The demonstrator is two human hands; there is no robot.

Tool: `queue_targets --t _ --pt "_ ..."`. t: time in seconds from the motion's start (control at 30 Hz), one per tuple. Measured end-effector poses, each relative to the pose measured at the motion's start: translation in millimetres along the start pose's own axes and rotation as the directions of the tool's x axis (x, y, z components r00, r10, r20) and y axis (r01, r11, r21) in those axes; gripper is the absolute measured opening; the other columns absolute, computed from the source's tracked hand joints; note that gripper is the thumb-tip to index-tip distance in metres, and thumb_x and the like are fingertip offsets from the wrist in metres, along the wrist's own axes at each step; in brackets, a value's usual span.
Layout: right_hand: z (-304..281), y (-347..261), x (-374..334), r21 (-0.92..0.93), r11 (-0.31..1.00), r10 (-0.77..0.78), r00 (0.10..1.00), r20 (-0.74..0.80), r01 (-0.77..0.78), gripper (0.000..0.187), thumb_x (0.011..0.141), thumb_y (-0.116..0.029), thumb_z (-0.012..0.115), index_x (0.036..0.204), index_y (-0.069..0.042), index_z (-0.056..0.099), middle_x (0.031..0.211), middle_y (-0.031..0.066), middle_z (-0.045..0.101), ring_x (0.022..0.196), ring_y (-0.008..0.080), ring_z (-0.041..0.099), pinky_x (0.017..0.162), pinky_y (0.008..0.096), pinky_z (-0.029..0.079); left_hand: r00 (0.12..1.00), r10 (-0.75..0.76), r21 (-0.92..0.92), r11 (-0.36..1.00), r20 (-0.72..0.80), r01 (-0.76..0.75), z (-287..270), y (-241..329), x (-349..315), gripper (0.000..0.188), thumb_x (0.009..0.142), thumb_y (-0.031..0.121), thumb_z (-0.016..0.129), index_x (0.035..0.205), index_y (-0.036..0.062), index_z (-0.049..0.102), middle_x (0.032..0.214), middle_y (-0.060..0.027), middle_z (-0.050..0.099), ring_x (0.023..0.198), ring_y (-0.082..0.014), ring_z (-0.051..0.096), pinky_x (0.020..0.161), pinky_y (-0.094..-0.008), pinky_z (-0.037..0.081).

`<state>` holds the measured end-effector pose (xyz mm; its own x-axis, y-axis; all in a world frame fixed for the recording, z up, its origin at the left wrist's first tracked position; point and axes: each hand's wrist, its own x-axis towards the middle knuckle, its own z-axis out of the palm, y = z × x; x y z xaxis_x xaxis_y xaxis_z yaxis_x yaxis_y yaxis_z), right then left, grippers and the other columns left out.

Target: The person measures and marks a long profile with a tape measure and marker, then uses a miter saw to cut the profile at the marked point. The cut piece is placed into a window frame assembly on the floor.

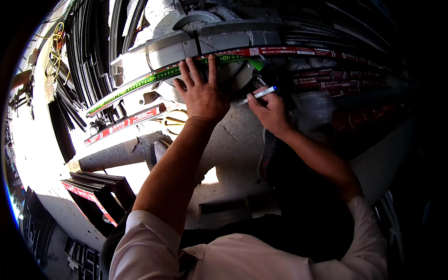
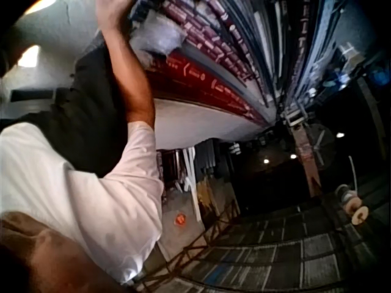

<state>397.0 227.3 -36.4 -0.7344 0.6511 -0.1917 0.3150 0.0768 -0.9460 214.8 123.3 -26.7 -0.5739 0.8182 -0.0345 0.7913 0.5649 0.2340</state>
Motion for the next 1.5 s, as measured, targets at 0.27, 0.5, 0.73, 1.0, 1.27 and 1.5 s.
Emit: queue_targets --t 0.27,0.5,0.73,1.0,1.27,1.5 --pt "6 46 -26 -0.27 0.956 0.13 0.99 0.055 -0.111 0.016 0.1 -0.019 0.071 0.1 -0.003 0.067 0.071 0.0062 0.064 0.065 0.013 0.06 0.062 0.0338 0.049 1.0 -0.006 0.031 1.0 0.029 0.005 3 0 1 0.102 0.084 0.042 0.071 0.169 0.0236 0.018 0.165 -0.0385 0.016 0.155 -0.0563 0.012 0.117 -0.0722 0.017" --pt "12 62 -17 -0.104 0.98 0.186 0.968 0.17 -0.17 0.017 0.102 -0.021 0.069 0.101 -0.004 0.067 0.075 0.0078 0.068 0.067 0.0152 0.065 0.061 0.034 0.051 0.999 -0.012 0.039 0.999 0.031 0.01 0 2 2 0.103 0.084 0.044 0.073 0.169 0.0239 0.017 0.166 -0.0374 0.016 0.155 -0.0554 0.013 0.116 -0.071 0.019" --pt "24 72 -19 0.419 0.492 0.666 0.64 0.384 -0.763 0.016 0.104 -0.019 0.065 0.1 -0.003 0.066 0.086 0.0057 0.07 0.072 0.0141 0.067 0.062 0.0303 0.052 0.997 -0.017 -0.018 1.0 0.077 0.019 -3 0 1 0.104 0.085 0.038 0.073 0.169 0.0189 0.016 0.167 -0.0385 0.01 0.157 -0.0569 0.005 0.117 -0.0767 0.012" --pt "23 9 -11 -0.252 0.962 -0.099 0.994 0.042 0.106 0.015 0.094 -0.013 0.07 0.099 -0.001 0.063 0.081 0.0107 0.068 0.07 0.0275 0.068 0.067 0.0408 0.054 0.998 -0.009 -0.031 0.999 0.061 0.011 -1 -2 0 0.104 0.085 0.037 0.072 0.169 0.02 0.015 0.167 -0.0385 0.011 0.157 -0.0566 0.005 0.117 -0.0768 0.011" --pt "-22 -27 37 -0.837 0.507 -0.453 0.89 -0.056 0.206 0.057 0.087 -0.025 0.079 0.135 -0.007 0.054 0.132 0.0168 0.054 0.116 0.0397 0.055 0.099 0.0502 0.047 1.0 -0.013 0.048 0.999 0.013 0.012 1 1 1 0.099 0.084 0.04 0.07 0.168 0.0215 0.022 0.165 -0.0387 0.018 0.155 -0.0562 0.014 0.117 -0.0714 0.018" --pt "-24 -21 59 -0.798 0.57 -0.332 0.943 -0.007 0.195 0.041 0.093 -0.024 0.071 0.127 -0.008 0.056 0.116 0.0184 0.059 0.098 0.0411 0.067 0.076 0.0546 0.056 1.0 0.001 0.031 1.0 -0.004 -0.001 2 1 1 0.094 0.086 0.039 0.067 0.168 0.0208 0.024 0.163 -0.0395 0.02 0.153 -0.0572 0.016 0.116 -0.0721 0.019"
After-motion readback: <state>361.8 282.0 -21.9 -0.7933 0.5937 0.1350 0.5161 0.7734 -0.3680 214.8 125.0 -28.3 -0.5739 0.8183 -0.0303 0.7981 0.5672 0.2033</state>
